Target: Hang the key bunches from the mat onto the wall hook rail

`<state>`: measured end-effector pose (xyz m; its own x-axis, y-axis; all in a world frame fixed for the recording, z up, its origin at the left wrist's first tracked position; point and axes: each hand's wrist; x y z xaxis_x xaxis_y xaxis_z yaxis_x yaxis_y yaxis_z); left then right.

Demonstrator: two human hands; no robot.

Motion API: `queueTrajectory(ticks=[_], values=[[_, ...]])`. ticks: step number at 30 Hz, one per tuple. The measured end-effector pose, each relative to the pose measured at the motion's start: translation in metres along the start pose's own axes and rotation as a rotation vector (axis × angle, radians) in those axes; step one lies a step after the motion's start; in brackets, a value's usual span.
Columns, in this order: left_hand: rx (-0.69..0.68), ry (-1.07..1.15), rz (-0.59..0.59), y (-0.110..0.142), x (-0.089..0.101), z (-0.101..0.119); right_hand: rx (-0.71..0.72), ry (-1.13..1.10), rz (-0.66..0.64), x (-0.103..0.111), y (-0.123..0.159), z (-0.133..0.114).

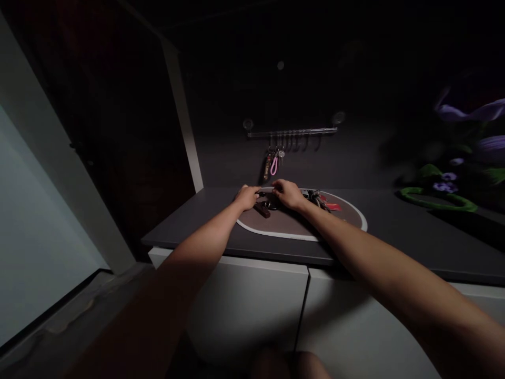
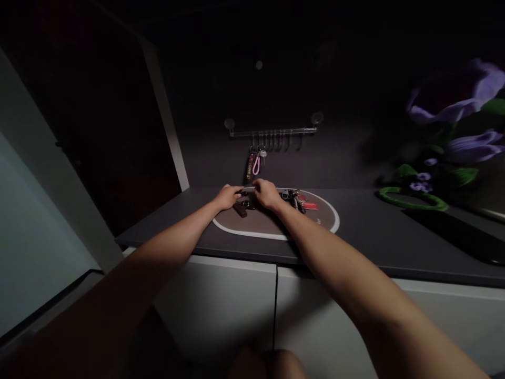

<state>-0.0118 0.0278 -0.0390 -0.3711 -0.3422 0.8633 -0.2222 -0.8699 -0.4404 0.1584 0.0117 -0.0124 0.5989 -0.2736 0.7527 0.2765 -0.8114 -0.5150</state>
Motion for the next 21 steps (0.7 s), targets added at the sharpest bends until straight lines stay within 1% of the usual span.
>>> queueTrajectory(ticks=[4,12,17,21], values=[[-0.012,-0.006,-0.032,-0.0024,-0.0030,-0.0023,-0.004,0.025,-0.039,-0.0044,-0.0015,0.0031],[-0.083,-0.028,-0.024,-0.0037,-0.0009,-0.0027,-0.009,0.080,-0.097,-0.0076,-0.0024,0.0019],[-0.126,-0.046,-0.032,-0.0044,0.0015,-0.0006,0.008,0.068,-0.097,-0.0076,-0.0027,0.0008],[-0.123,-0.045,-0.026,-0.0025,0.0066,0.0027,-0.003,0.071,-0.099,-0.0068,-0.0024,-0.0006]])
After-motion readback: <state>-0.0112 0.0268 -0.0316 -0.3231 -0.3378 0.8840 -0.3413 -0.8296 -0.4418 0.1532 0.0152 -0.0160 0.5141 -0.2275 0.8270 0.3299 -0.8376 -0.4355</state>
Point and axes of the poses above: each hand's wrist, its own y-axis away from the middle knuckle, its own x-axis out of the back of the hand, z = x × y
